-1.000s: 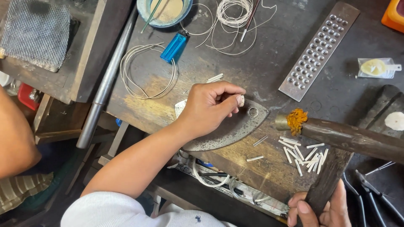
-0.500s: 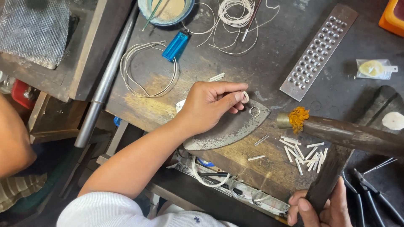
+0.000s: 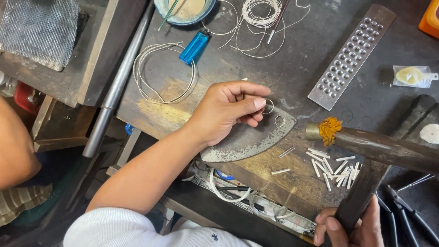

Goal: A person is hammering small metal pins on a metal plate at a jewelry workbench to flatten or shape them.

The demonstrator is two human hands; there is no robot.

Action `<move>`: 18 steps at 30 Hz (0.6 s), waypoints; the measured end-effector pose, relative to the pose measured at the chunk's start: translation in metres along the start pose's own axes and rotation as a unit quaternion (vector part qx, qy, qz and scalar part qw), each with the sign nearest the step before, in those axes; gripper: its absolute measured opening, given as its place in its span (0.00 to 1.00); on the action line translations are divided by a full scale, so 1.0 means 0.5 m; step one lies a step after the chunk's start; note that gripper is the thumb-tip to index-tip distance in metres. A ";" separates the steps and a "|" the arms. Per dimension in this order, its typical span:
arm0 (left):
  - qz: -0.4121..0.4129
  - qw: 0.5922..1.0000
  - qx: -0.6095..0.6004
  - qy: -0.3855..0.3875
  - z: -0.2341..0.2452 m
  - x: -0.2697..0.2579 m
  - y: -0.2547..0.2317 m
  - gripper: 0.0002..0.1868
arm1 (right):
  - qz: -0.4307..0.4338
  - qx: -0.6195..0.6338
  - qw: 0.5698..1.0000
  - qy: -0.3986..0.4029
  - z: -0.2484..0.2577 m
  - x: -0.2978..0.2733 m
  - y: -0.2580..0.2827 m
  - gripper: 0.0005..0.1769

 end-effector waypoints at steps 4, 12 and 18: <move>0.027 0.997 -0.070 0.006 0.003 0.006 0.017 0.12 | -0.024 0.001 1.000 -0.004 -0.005 0.003 0.006 0.40; 0.003 0.989 -0.113 0.090 -0.022 -0.006 0.002 0.12 | -0.023 -0.005 1.000 -0.004 -0.003 0.004 0.006 0.40; -0.007 0.988 -0.110 0.111 -0.028 -0.010 0.000 0.10 | -0.015 -0.009 1.000 0.005 -0.010 0.011 0.023 0.39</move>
Point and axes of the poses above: each hand's wrist, its own x-axis towards the middle knuckle, its own z-axis out of the back of the hand, y = z × x, the point moved 9 cm from there along x, towards the middle knuckle, and after that the axes turned 11 degrees about z, right-handed, at the moved point
